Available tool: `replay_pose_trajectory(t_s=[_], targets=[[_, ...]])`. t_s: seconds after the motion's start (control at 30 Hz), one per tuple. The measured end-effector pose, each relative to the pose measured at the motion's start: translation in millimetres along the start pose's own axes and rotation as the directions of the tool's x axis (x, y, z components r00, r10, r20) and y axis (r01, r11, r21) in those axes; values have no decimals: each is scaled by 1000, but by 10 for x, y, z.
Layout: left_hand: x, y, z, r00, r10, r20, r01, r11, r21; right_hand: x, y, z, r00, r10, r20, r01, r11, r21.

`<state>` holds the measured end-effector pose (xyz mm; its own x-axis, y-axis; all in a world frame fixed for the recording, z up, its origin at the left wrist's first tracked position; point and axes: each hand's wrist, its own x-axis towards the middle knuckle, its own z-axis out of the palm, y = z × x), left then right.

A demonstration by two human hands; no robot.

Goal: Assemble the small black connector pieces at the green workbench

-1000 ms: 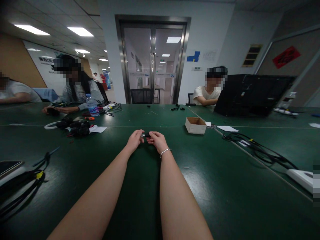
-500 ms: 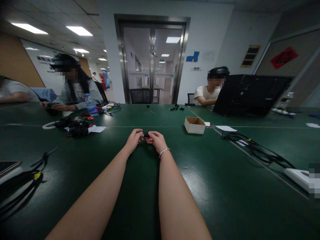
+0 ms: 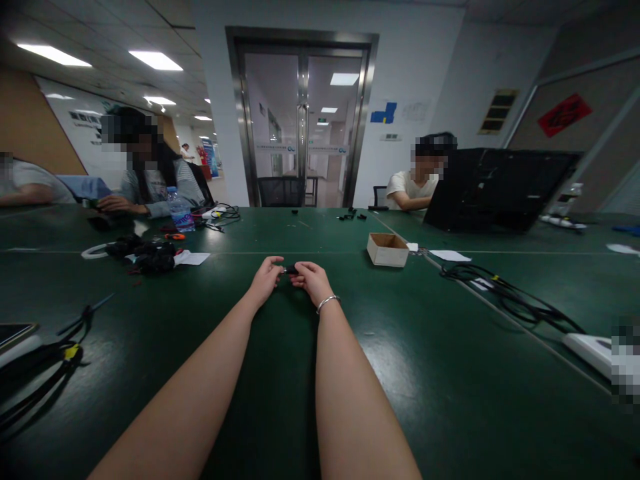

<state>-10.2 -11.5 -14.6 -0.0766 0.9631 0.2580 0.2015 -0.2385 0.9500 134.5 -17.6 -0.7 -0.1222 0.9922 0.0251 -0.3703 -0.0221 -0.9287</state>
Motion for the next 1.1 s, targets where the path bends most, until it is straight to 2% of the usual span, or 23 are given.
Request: replay_pose_trajectory(t_s=[0.1,0.27,0.43,0.83,1.1], targets=[[-3,9,1,999,20,41,-20,1000,-9,-3,-4,5,1000,9,-9,-9,1000,1],[-17,54,2,1000,-14,15,14,999,-30,-8,-15,14,1000,13,-21,-13,1000,1],[-15,53,7,995,-32,90,37,998,-56,1,-11,13,1000,17,-9,-17,1000,-3],[-46,135,14,994,-82,66,87,993,-83,-5,-10,5,1000,-2,3,1,1000,8],[-29,61,9,995,-45,88,51,996,-70,-19,-17,14,1000,1,-13,-1,1000,8]])
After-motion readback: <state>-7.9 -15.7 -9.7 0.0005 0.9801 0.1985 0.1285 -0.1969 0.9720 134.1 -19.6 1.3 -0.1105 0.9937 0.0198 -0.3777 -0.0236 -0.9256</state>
